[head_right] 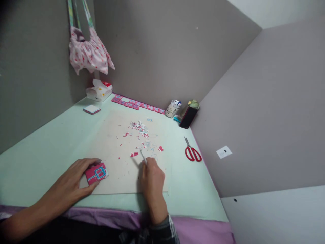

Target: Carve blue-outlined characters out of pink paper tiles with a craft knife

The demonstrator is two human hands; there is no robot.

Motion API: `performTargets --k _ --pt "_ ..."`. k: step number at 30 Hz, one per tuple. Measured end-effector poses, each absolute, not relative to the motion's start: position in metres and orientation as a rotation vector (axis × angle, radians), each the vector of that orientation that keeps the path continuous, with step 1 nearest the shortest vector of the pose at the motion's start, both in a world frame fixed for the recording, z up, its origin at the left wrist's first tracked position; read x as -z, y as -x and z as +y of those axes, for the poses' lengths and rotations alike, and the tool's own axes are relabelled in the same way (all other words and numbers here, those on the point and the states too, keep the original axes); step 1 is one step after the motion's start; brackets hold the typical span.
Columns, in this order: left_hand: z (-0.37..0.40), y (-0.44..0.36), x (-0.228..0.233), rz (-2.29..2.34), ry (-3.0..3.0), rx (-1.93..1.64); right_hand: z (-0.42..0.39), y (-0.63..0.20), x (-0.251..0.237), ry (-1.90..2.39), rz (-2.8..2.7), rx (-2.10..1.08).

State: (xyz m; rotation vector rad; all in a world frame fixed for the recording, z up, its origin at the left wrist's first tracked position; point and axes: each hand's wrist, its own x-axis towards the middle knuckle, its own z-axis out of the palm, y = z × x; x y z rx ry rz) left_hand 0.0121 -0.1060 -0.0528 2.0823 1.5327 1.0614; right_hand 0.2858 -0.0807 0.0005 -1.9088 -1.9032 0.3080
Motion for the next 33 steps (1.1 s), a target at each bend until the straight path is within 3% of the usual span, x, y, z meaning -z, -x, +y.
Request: performTargets --k 6,14,25,33 --pt "-0.107 -0.01 0.045 1.54 -1.863 -1.012 -0.104 -0.228 -0.002 1.508 -1.918 -0.811" --pt "-0.105 -0.005 0.055 1.47 -2.018 -1.087 -0.092 -0.213 -0.009 1.487 -2.232 -0.646" --pt "-0.102 -0.007 0.043 1.535 -2.127 -1.005 -0.099 -0.206 0.004 1.5 -2.169 -0.607" --pt "-0.103 -0.002 0.049 1.467 -2.155 -0.907 -0.096 -0.225 -0.009 1.348 -2.126 -0.843"
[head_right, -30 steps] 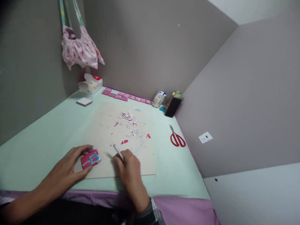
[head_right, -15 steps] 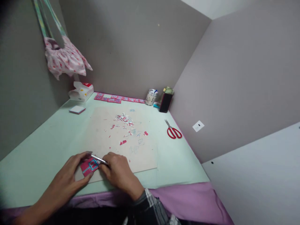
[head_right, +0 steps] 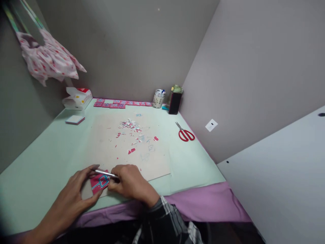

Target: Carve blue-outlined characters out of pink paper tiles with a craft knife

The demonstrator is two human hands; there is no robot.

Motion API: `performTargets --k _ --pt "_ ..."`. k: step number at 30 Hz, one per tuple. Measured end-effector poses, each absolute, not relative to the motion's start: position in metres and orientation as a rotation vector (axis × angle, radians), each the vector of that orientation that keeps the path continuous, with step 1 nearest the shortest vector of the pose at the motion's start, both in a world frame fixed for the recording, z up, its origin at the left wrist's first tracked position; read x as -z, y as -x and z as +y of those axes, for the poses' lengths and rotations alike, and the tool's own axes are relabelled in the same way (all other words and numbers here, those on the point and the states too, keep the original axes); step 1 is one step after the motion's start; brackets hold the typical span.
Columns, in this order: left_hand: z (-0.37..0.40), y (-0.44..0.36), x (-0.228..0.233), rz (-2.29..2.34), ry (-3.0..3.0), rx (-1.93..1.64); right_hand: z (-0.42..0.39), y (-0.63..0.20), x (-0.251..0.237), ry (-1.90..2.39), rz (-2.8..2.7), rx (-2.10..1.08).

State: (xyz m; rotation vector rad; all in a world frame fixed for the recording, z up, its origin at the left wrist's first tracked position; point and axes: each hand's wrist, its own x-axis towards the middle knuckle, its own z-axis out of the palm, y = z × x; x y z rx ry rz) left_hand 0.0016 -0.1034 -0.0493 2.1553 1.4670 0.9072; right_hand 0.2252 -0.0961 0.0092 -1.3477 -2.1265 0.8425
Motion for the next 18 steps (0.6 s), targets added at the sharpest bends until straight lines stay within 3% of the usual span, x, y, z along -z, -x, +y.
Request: performTargets --k 6,13,18 --pt "-0.103 0.004 0.055 1.288 -2.299 -0.867 -0.093 -0.256 -0.014 1.288 -1.942 -1.057" --pt "-0.104 0.002 0.052 1.269 -2.352 -0.874 -0.086 -0.309 -0.018 1.518 -1.515 -0.762" --pt "-0.104 0.002 0.051 1.292 -2.347 -0.885 -0.1 -0.3 -0.023 1.377 -1.415 -1.329"
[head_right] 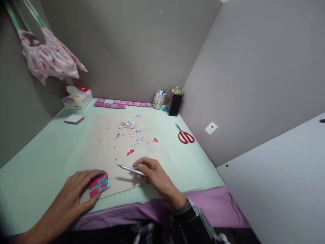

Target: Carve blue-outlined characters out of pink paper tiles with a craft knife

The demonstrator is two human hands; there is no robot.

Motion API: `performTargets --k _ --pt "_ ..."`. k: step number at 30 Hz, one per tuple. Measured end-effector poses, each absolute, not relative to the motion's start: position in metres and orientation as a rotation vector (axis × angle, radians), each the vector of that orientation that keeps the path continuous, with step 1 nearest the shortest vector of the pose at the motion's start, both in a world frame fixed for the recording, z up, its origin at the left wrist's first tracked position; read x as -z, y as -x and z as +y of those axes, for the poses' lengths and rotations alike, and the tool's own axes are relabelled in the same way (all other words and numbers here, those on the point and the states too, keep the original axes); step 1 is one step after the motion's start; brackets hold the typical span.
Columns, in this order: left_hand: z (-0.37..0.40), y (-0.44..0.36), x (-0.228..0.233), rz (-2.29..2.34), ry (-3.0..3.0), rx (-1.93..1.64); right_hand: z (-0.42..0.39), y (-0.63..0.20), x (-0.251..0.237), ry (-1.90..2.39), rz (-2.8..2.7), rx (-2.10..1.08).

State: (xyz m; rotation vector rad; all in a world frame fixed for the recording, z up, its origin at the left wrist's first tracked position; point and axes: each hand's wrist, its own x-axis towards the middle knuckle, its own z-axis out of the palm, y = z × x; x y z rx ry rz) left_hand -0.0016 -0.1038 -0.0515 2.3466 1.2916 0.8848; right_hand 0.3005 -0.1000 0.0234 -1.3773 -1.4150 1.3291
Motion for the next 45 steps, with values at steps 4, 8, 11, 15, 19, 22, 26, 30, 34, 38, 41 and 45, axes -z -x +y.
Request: performTargets --k 4,8,11,15,19,22,26,30,34,38,41,45 --pt "-0.102 0.003 0.054 1.292 -2.358 -0.882 -0.091 -0.278 -0.021 1.312 -1.471 -1.44" --pt "-0.1 0.003 0.059 1.27 -2.377 -0.923 -0.075 -0.26 -0.017 1.251 -1.612 -1.541" --pt "-0.099 0.002 0.061 1.269 -2.388 -0.926 -0.054 -0.255 -0.012 1.243 -1.703 -1.477" --pt "-0.099 0.003 0.062 1.263 -2.393 -0.935 -0.009 -0.279 -0.011 1.363 -1.595 -1.0" --pt "-0.099 0.003 0.065 1.264 -2.397 -0.936 0.019 -0.321 -0.007 1.5 -1.417 -0.622" --pt "-0.098 0.002 0.068 1.276 -2.402 -0.943 0.022 -0.332 0.01 1.578 -1.402 -0.536" --pt "-0.098 0.004 0.074 1.295 -2.41 -0.955 0.025 -0.334 0.028 1.6 -1.508 -0.564" --pt "-0.099 0.011 0.077 1.271 -2.427 -0.912 0.033 -0.368 0.016 1.66 -1.559 -0.577" --pt "-0.099 0.018 0.077 1.22 -2.437 -0.858 0.03 -0.411 -0.002 1.753 -1.652 -0.585" --pt "-0.098 0.018 0.076 1.233 -2.438 -0.891 0.014 -0.416 0.002 1.808 -1.811 -0.599" --pt "-0.1 0.015 0.071 1.259 -2.444 -0.958 0.007 -0.405 0.011 1.853 -1.84 -0.561" --pt "-0.103 0.014 0.065 1.319 -2.419 -0.972 0.012 -0.396 0.005 1.866 -1.856 -0.612"
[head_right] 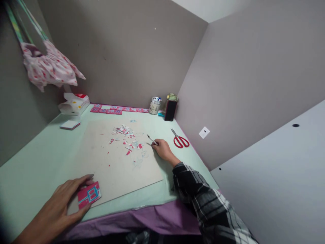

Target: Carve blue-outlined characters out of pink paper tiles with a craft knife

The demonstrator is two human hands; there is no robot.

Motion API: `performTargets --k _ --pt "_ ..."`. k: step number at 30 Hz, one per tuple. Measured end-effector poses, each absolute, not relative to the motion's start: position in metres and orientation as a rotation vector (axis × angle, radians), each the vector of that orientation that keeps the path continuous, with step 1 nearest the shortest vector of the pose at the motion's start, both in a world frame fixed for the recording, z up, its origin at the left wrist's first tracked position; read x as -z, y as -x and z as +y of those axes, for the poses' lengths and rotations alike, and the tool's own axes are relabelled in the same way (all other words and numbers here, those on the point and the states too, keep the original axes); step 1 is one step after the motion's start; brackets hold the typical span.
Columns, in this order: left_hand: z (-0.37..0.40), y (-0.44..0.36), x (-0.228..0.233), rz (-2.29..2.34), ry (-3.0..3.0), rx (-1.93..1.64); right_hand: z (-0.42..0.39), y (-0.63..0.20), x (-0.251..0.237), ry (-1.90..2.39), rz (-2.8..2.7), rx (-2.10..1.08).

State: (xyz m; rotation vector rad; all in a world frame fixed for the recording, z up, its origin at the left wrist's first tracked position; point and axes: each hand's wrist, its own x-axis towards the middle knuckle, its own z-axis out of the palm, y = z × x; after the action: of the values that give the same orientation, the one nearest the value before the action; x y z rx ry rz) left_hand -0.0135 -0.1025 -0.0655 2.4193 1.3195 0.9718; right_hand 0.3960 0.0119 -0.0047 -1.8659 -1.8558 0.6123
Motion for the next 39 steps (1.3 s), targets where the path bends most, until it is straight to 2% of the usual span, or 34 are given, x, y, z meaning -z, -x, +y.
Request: performTargets --k 8,15,21,30,36,39 --pt "-0.1 0.02 0.08 1.287 -2.418 -0.898 -0.01 -0.417 -0.039 1.837 -1.988 -0.667" --pt "-0.102 0.019 0.08 1.293 -2.404 -0.894 -0.052 -0.414 -0.021 1.868 -2.102 -0.629" --pt "-0.101 0.018 0.08 1.282 -2.43 -0.914 -0.031 -0.413 -0.01 1.941 -2.053 -0.448" --pt "-0.104 0.013 0.07 1.296 -2.409 -0.933 -0.013 -0.398 -0.002 1.97 -2.054 -0.346" --pt "-0.107 0.009 0.061 1.4 -2.288 -0.915 -0.037 -0.356 -0.024 1.722 -2.075 -0.378" --pt "-0.105 0.004 0.053 1.553 -2.258 -0.944 -0.069 -0.322 -0.02 1.542 -2.136 -0.445"
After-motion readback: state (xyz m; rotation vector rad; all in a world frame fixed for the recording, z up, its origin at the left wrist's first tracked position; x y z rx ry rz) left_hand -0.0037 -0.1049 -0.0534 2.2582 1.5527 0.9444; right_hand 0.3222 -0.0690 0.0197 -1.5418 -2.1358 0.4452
